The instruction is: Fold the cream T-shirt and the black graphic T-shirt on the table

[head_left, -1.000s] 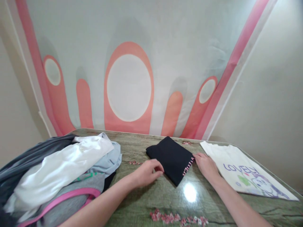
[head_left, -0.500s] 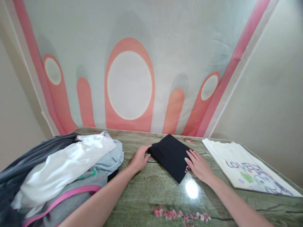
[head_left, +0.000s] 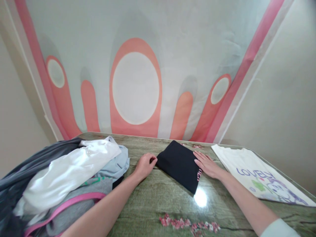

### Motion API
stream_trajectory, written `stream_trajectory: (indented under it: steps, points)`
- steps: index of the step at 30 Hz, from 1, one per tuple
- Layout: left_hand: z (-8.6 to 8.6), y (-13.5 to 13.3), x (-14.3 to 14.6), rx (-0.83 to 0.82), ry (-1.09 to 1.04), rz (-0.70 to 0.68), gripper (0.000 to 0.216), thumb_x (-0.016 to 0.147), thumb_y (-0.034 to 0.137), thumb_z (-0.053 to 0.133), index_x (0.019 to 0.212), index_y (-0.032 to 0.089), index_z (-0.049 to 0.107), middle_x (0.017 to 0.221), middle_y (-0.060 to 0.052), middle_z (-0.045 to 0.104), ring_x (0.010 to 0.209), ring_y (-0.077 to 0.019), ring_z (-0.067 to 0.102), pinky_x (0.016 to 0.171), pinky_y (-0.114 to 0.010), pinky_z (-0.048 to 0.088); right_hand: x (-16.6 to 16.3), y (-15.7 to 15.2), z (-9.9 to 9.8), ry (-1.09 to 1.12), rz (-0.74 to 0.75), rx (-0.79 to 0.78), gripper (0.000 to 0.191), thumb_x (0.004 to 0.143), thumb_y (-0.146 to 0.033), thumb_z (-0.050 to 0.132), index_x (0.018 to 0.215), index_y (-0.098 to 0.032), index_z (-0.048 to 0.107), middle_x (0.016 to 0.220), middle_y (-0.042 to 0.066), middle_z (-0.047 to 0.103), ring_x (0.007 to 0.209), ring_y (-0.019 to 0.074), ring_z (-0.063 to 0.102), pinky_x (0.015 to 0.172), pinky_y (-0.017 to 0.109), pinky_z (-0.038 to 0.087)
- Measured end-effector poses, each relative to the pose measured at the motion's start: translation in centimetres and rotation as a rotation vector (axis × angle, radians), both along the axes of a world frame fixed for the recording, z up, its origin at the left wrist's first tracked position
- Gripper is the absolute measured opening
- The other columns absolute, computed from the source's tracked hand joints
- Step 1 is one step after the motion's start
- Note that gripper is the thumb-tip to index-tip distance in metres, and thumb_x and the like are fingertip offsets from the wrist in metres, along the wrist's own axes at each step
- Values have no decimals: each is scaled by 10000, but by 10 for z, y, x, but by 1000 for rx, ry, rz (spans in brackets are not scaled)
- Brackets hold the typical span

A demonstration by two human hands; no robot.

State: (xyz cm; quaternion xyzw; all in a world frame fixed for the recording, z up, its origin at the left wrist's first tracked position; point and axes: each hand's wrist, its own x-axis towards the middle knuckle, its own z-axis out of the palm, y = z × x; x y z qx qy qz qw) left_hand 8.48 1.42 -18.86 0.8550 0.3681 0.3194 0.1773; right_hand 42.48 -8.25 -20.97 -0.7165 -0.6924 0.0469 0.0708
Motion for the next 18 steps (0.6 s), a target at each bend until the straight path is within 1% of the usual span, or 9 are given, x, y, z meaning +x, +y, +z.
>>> stream_trajectory:
  steps: [3,5,6,8,10,11,13,15,18]
  points:
    - [0,-2,-2,-17,24,32,111,773,183,485,800,171,591,730,-11,593,698,-152,550,696,-279,435,5,5,2,6,57,10,544,890,-502,176,1379,-268,209,1440,9,224,1320,177,163,1074,422,129]
    - [1,-4,-3,17,25,50,150,749,160,493,865,170,587,768,-20,598,743,-166,556,730,-299,437,4,5,3,-9,47,24,546,884,-511,195,1372,-267,235,1433,13,244,1319,183,170,1074,435,116]
    - [3,-5,-3,53,25,44,200,740,146,494,915,173,586,829,-33,604,808,-179,556,774,-317,430,0,5,4,-21,29,36,554,882,-519,194,1368,-259,252,1430,18,251,1320,189,163,1073,448,100]
    - [7,-8,-2,135,38,-18,328,737,109,474,1040,191,568,1033,-59,585,1004,-203,507,896,-353,373,-13,3,8,-44,-9,67,578,878,-534,177,1360,-232,282,1427,32,256,1325,204,143,1070,473,66]
    - [11,-13,1,187,95,-117,439,763,87,431,1171,229,509,1245,-47,486,1185,-207,378,993,-377,278,-35,1,14,-46,0,97,595,878,-539,161,1360,-212,286,1430,35,246,1328,207,125,1070,474,51]
    - [13,-16,2,197,141,-167,466,787,96,412,1223,248,468,1317,-31,424,1242,-206,306,1021,-390,232,-48,0,18,-38,32,109,594,880,-537,157,1365,-214,272,1434,30,234,1330,200,120,1072,465,54]
    - [15,-21,4,189,250,-250,458,850,175,387,1298,274,382,1387,-9,335,1294,-209,211,1043,-419,173,-74,-2,25,-11,121,123,585,883,-532,158,1376,-227,237,1447,18,194,1332,182,105,1077,435,72]
    - [15,-24,5,153,343,-302,446,893,300,365,1335,281,317,1404,-12,306,1303,-218,192,1042,-438,161,-95,-4,28,15,196,112,580,883,-532,165,1380,-239,218,1451,14,180,1332,175,103,1077,420,83]
    - [13,-26,3,118,397,-324,475,903,410,335,1355,274,277,1410,-28,294,1304,-222,195,1034,-433,176,-104,-7,25,37,240,68,584,878,-540,179,1381,-245,213,1449,17,192,1328,174,128,1078,408,87]
